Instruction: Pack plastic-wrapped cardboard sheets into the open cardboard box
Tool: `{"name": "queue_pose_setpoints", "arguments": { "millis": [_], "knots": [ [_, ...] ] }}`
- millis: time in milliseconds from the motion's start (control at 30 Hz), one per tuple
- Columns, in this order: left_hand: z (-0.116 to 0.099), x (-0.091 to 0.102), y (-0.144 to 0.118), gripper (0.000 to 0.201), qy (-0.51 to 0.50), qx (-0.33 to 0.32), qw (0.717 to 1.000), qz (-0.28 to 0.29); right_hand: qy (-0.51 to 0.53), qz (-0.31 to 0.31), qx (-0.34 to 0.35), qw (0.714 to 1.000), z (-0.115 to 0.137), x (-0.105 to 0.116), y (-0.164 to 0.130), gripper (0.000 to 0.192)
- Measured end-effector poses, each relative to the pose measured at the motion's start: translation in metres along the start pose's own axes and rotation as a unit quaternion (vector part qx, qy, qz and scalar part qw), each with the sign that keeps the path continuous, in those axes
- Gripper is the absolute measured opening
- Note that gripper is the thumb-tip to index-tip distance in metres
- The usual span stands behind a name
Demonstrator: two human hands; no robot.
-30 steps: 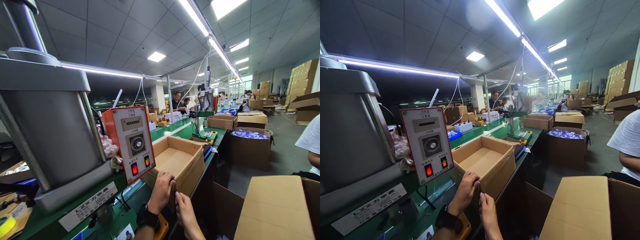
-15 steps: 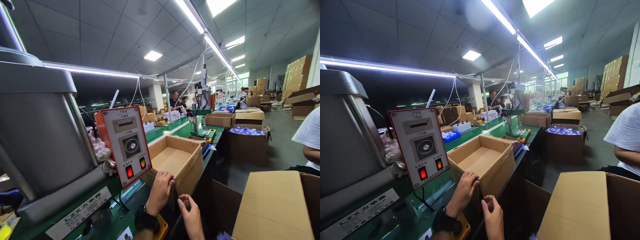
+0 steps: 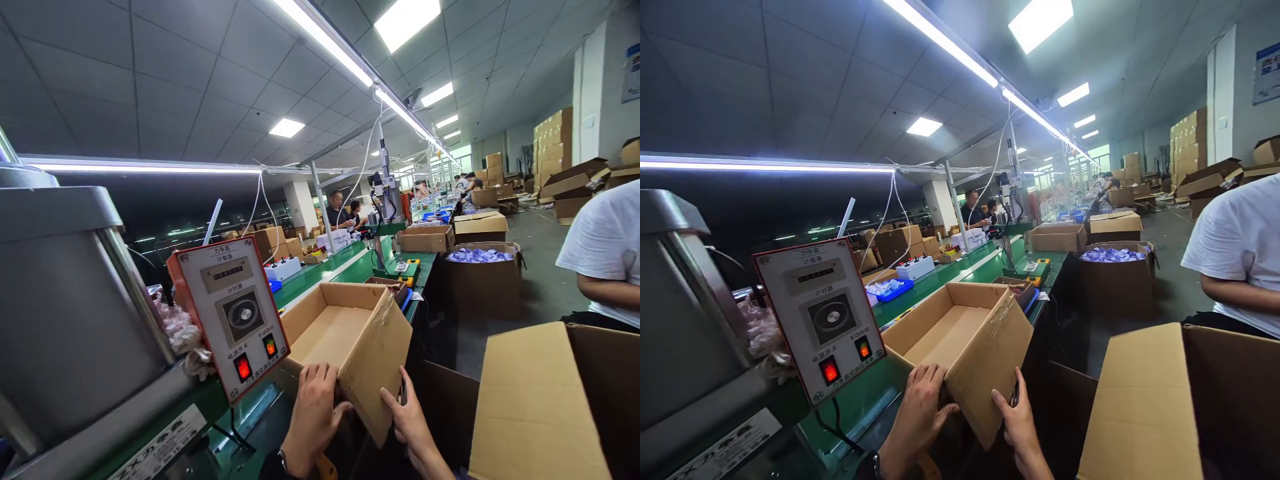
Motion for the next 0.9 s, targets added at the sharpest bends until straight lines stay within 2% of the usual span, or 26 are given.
{"name": "queue_pose_setpoints", "arguments": {
  "millis": [67, 233, 333, 433, 467, 533, 633, 733, 800, 900],
  "knots": [
    [0.002, -0.002, -0.001, 0.028, 0.014, 0.003, 1.000, 0.005, 0.023, 0.011, -0.005, 1.000, 0.014, 0.012, 0.002, 0.109],
    [-0.001, -0.009, 0.002, 0.017, 0.025, 0.021, 0.999, 0.001, 0.029, 0.018, -0.003, 0.999, 0.063, 0.045, 0.029, 0.093],
    [0.000, -0.007, 0.003, 0.025, 0.011, 0.025, 1.000, 0.001, 0.010, 0.036, 0.007, 0.999, 0.093, 0.051, 0.052, 0.088],
    [0.015, 0.004, -0.003, 0.049, 0.004, 0.048, 0.999, -0.013, -0.022, 0.078, 0.017, 0.997, 0.122, 0.043, 0.070, 0.086],
    [0.022, 0.008, -0.005, 0.050, 0.006, 0.061, 0.998, -0.020, -0.036, 0.095, 0.022, 0.995, 0.132, 0.038, 0.075, 0.084],
    [0.034, 0.015, -0.010, 0.038, 0.013, 0.083, 0.996, -0.031, -0.068, 0.127, 0.034, 0.989, 0.151, 0.027, 0.085, 0.079],
    [0.037, 0.020, -0.008, 0.020, 0.015, 0.086, 0.996, -0.037, -0.126, 0.162, 0.064, 0.977, 0.179, 0.011, 0.105, 0.072],
    [0.033, 0.021, 0.007, 0.023, 0.014, 0.074, 0.996, -0.045, -0.208, 0.157, 0.100, 0.960, 0.200, 0.001, 0.135, 0.063],
    [0.032, 0.020, 0.021, 0.027, 0.016, 0.070, 0.996, -0.051, -0.280, 0.142, 0.117, 0.942, 0.207, -0.001, 0.152, 0.045],
    [0.027, 0.016, 0.042, 0.030, 0.020, 0.066, 0.996, -0.055, -0.385, 0.101, 0.158, 0.904, 0.210, -0.004, 0.156, 0.024]
  ]
}}
Point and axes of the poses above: each hand's wrist, its own y-axis towards the middle knuckle, its own x-axis out of the back of the hand, z = x × y, the point moved 10 cm from there along y, towards the middle knuckle, and after that the axes turned 9 degrees about -y, right-handed, at the moved point
